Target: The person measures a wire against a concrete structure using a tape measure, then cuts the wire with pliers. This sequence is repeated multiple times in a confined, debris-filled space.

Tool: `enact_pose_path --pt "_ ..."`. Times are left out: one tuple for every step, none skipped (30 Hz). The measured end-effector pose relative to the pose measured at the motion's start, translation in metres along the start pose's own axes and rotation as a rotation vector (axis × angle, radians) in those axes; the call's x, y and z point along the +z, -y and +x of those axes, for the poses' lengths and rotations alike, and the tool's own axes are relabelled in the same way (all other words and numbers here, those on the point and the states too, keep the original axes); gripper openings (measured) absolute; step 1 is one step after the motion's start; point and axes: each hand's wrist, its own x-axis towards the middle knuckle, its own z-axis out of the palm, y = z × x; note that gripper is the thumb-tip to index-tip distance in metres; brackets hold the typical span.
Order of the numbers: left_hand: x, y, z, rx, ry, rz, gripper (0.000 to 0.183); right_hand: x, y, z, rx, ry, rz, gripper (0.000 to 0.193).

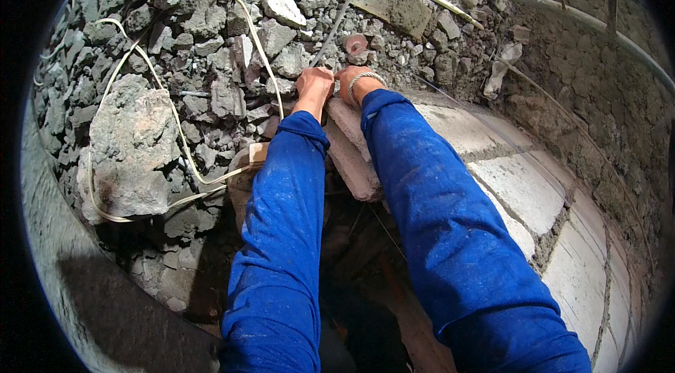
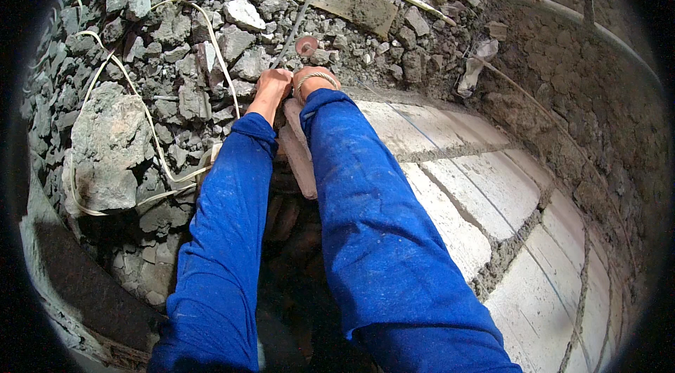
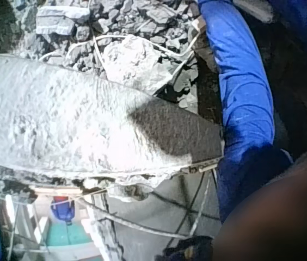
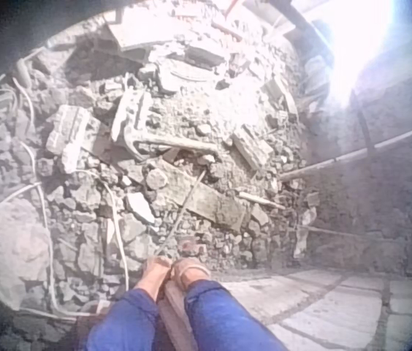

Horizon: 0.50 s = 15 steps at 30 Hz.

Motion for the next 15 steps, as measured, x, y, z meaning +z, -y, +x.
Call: enact_pose_path --pt "0.001 0.001 0.001 -0.023 -0.028 -0.037 0.032 0.001 0.000 0.000 -0.009 -0.011 0.037 0.066" --pt "0.001 0.001 0.001 -0.057 -0.025 -0.081 0.033 0.001 0.000 0.000 0.004 -0.017 0.048 0.065" --pt "0.001 0.001 0.001 -0.079 -0.050 -0.115 0.034 0.002 -0.001 0.000 0.022 -0.021 0.033 0.063" --pt "0.000 0.000 -0.001 -0.111 -0.042 -0.156 0.034 0.002 -0.001 0.000 0.014 -0.030 0.067 0.062" --pt "-0.001 -0.001 -0.003 -0.141 -0.029 -0.207 0.034 0.003 -0.001 -0.001 0.011 -0.037 0.073 0.060" --pt "-0.003 -0.002 -0.006 -0.120 -0.052 -0.206 0.034 0.003 -0.001 -0.002 0.025 -0.043 0.063 0.059" --pt "-0.005 -0.003 -0.010 -0.097 -0.071 -0.215 0.034 0.003 -0.002 -0.003 -0.008 -0.062 0.083 0.057" --pt "-0.006 -0.004 -0.013 -0.075 -0.086 -0.228 0.034 0.003 -0.001 -0.004 -0.023 -0.079 0.086 0.056" --pt "-0.008 -0.005 -0.016 -0.086 -0.099 -0.261 0.035 0.003 -0.001 -0.005 -0.017 -0.079 0.096 0.055" --pt "-0.009 -0.005 -0.017 -0.099 -0.109 -0.297 0.035 0.002 0.000 -0.006 -0.012 -0.079 0.107 0.054" --pt "-0.010 -0.006 -0.018 -0.125 -0.105 -0.331 0.035 0.002 -0.001 -0.007 0.015 -0.059 0.125 0.054" --pt "-0.010 -0.006 -0.018 -0.185 -0.129 -0.362 0.035 0.001 0.000 -0.008 0.062 -0.058 0.142 0.053" --pt "-0.009 -0.006 -0.016 -0.258 -0.138 -0.392 0.036 0.000 0.000 -0.009 0.032 -0.064 0.133 0.053" --pt "-0.007 -0.006 -0.013 -0.326 -0.143 -0.431 0.037 0.000 0.002 -0.010 0.022 -0.088 0.125 0.053" --pt "-0.003 -0.004 -0.013 -0.316 -0.184 -0.538 0.038 -0.001 0.001 -0.011 0.019 -0.097 0.125 0.052"
